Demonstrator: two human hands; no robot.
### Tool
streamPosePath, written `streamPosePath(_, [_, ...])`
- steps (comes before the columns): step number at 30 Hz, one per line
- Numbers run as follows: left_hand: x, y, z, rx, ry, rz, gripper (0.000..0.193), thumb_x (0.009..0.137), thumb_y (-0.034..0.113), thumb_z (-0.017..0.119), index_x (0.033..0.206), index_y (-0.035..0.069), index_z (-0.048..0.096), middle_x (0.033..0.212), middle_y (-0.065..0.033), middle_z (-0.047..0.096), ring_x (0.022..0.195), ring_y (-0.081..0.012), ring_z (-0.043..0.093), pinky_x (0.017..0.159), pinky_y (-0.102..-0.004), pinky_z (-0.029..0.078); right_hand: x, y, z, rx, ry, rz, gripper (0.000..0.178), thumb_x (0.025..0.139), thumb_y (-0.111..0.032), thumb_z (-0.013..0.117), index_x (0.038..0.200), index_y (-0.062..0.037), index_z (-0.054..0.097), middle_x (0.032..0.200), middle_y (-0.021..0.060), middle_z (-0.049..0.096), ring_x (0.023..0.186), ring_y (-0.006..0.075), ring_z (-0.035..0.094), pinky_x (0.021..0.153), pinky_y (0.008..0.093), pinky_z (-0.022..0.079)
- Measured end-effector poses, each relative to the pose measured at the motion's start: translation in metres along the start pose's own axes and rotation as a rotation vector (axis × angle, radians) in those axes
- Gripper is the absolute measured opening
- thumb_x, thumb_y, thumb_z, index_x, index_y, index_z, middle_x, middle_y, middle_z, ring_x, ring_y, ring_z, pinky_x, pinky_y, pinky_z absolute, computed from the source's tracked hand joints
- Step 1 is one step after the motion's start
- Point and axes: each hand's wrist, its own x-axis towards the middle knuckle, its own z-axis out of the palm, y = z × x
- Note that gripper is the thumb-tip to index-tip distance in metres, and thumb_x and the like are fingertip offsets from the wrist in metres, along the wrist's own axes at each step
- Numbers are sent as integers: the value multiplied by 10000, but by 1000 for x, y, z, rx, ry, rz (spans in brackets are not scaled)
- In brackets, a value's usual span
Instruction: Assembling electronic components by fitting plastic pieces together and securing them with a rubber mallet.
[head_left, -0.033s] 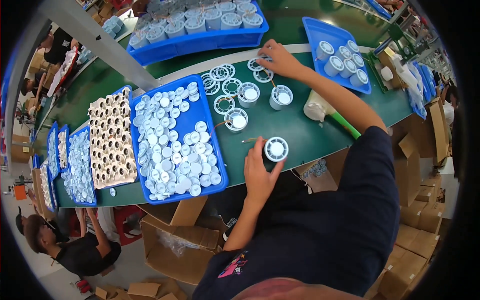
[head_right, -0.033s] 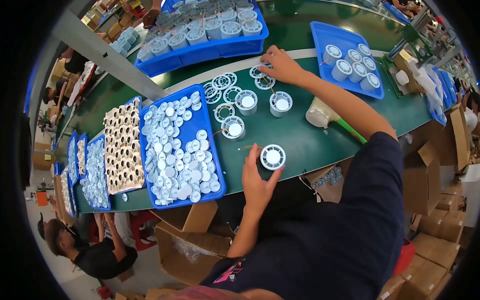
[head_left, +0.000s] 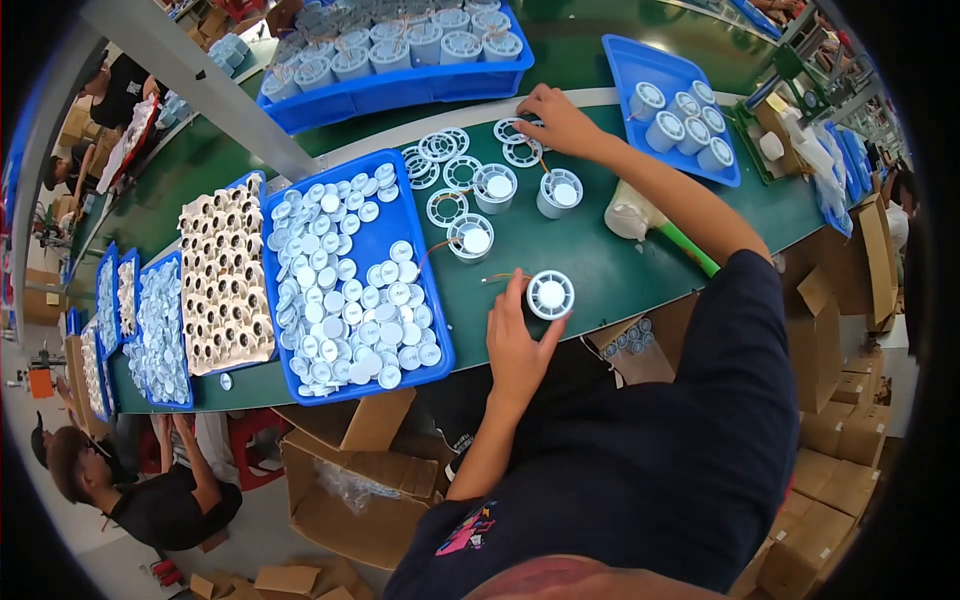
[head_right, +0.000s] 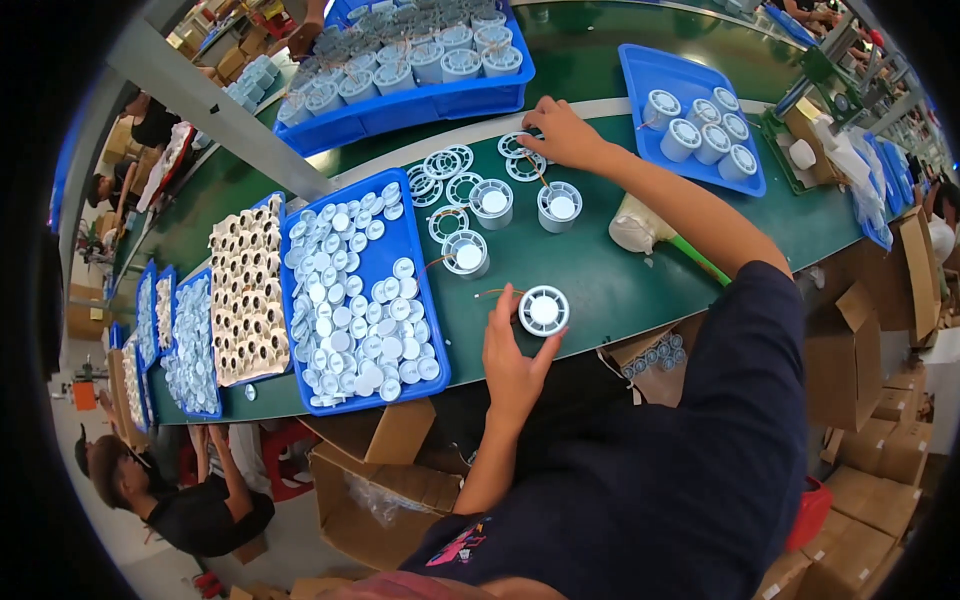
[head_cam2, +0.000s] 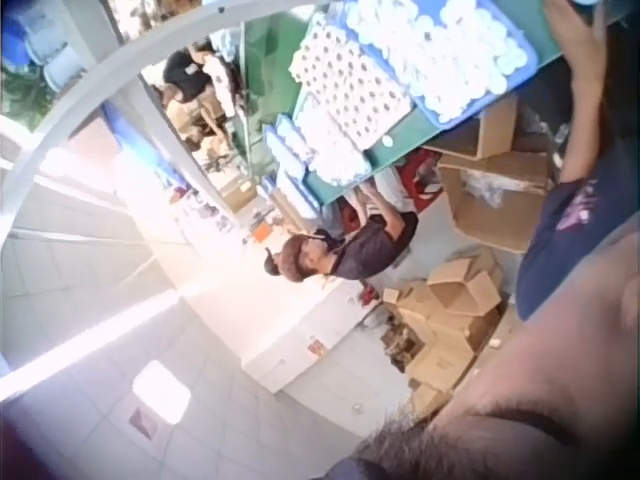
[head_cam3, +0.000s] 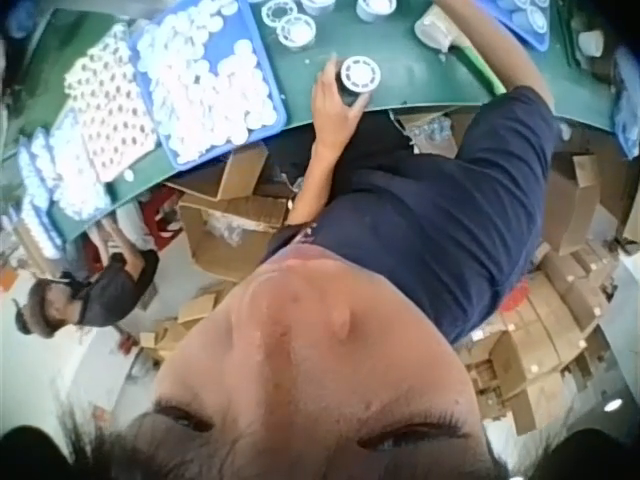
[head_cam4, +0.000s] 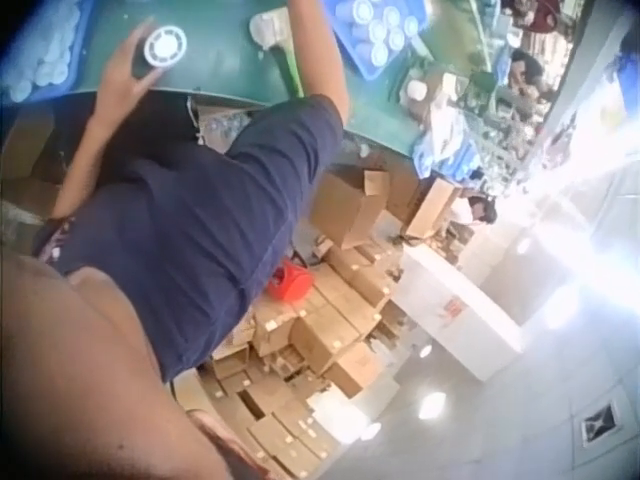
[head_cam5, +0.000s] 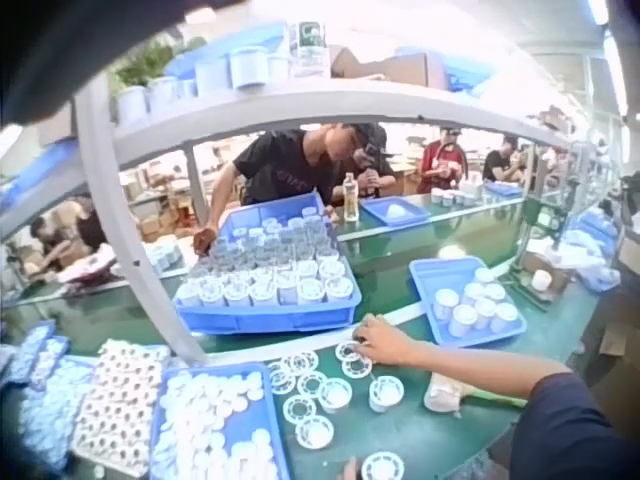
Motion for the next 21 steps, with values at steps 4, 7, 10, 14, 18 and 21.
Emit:
streamPosePath(4, [0, 2, 1, -1, 26, 16, 892, 771, 130, 885, 1510, 4, 403, 1243, -184, 643, 1093, -339, 648, 958, -423, 510, -21, -11, -9, 72, -55, 8, 443, 987, -409, 657, 1193, -18, 690, 1237, 197, 591, 1173, 355, 571, 1004, 419, 484])
streamPosePath(7, [0, 0, 3, -9, 45, 19, 884, 774, 120, 879, 1510, 8, 404, 1235, -180, 644, 1083, -334, 649, 956, -421, 511, -41, -27, -16, 155, -100, 51, 484, 997, -438, 640, 1245, -24, 675, 1283, 198, 588, 1229, 348, 563, 1027, 421, 478])
streamPosePath(10, [-1, -1, 4, -65, 35, 18, 859, 810, 194, 859, 1516, 14, 403, 1236, -185, 636, 1094, -376, 620, 942, -454, 486, -44, -22, -9, 126, -6, -103, 517, 1009, -466, 613, 1380, -106, 624, 1371, 185, 568, 1276, 368, 548, 1068, 437, 464])
streamPosePath(14, [-1, -2, 7, -67, 22, 25, 863, 797, 177, 864, 1511, 15, 408, 1241, -184, 634, 1106, -378, 616, 950, -453, 485, -34, -4, 5, 11, -20, -138, 508, 1026, -489, 562, 1371, -126, 647, 1426, 203, 576, 1321, 412, 523, 1108, 469, 438])
streamPosePath(18, [0, -4, 7, -106, 36, 12, 868, 794, 153, 858, 1518, 16, 397, 1241, -189, 628, 1113, -390, 608, 967, -460, 473, -44, -18, -10, 227, -98, -94, 483, 1068, -453, 498, 1118, -20, 706, 1165, 230, 685, 1101, 394, 643, 954, 448, 508])
streamPosePath(21, [1, -3, 9, -106, 48, 40, 879, 789, 154, 862, 1520, 18, 393, 1228, -189, 631, 1098, -385, 613, 959, -459, 474, -71, -24, -38, 96, 114, -142, 371, 1062, -331, 551, 1259, -38, 666, 1232, 170, 663, 1102, 341, 644, 960, 393, 511])
